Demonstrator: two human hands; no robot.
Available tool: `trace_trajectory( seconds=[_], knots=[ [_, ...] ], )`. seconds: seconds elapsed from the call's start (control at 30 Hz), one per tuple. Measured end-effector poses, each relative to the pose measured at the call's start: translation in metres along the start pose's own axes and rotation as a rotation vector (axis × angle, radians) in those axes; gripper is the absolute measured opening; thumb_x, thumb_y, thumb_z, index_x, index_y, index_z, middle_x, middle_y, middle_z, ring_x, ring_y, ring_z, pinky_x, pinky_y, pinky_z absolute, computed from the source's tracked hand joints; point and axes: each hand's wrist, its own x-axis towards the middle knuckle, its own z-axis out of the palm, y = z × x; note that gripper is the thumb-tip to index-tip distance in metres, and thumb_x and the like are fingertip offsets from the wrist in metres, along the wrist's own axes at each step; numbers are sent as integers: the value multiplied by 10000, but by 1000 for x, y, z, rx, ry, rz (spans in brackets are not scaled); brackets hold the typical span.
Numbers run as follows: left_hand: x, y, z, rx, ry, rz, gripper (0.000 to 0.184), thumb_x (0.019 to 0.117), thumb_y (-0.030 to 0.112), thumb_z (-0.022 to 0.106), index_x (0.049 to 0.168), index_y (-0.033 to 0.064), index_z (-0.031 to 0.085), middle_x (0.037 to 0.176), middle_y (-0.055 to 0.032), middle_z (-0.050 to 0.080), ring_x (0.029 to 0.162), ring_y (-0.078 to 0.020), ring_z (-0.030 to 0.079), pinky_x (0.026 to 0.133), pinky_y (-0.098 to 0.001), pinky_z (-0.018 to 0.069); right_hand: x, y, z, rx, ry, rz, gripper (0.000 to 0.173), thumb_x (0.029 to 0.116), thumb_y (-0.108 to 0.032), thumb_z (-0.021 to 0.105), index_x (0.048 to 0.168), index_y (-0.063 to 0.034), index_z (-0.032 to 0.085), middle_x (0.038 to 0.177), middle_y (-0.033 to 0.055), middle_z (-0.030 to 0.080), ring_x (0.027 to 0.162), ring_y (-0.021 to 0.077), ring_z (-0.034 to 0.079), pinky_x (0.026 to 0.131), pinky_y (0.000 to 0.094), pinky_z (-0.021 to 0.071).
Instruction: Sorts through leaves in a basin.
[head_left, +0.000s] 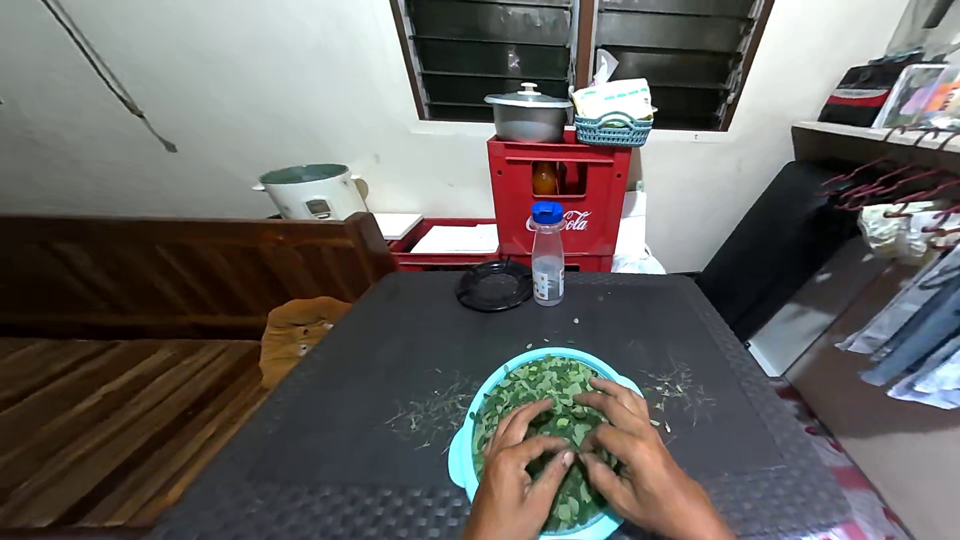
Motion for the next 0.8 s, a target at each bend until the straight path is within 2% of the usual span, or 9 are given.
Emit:
trace_trajectory(
  seconds=[0.07,0.13,0.27,0.37,0.53,0.7,0.8],
  knots=[
    [1,-1,-4,-86,17,-13,129,894,221,708,889,161,823,1392,-72,633,1327,-233,549,1107,-447,453,-3,0,0,12,31,6,102,924,-313,681,928,-219,721,1349,-44,653,1435,238,439,1154,586,338],
    [1,3,-9,-166,36,-12,120,892,173,709,897,124,819,1387,-115,629,1319,-233,557,1094,-403,470,-6,4,-4,63,33,28,187,916,-335,684,1058,-218,718,1340,-49,660,1414,224,470,1144,582,361],
    [0,4,-11,-250,59,-8,91,873,134,732,889,100,815,1375,-145,628,1303,-236,567,1064,-372,500,-9,12,-6,317,30,77,295,911,-274,714,1183,-162,704,1214,-24,715,1219,156,629,1066,485,508],
    [-1,4,-9,-276,70,-17,87,870,117,737,894,93,816,1351,-144,643,1295,-236,573,1065,-375,503,-7,2,-4,478,21,139,312,902,-202,750,1190,-97,692,1119,7,741,1055,113,697,945,364,593],
    [-4,6,-4,-308,92,-24,93,867,81,733,914,60,810,1272,-144,679,1235,-227,611,1043,-366,519,-4,-12,16,624,133,208,233,888,-48,719,1117,-46,678,934,22,754,847,111,723,787,312,622],
    [-3,11,-12,-419,-1,-112,268,852,8,718,1119,-15,735,1115,-114,731,1055,-218,695,934,-373,583,-3,-13,16,637,150,222,237,887,-22,712,1117,-51,663,896,20,754,809,111,723,755,300,621],
    [0,9,-11,-479,-93,-157,285,852,14,736,1136,-12,730,1030,-104,742,951,-210,709,865,-361,599,-3,-13,15,616,150,205,259,879,-21,716,1128,-60,653,899,9,754,809,109,724,752,303,624]
  ],
)
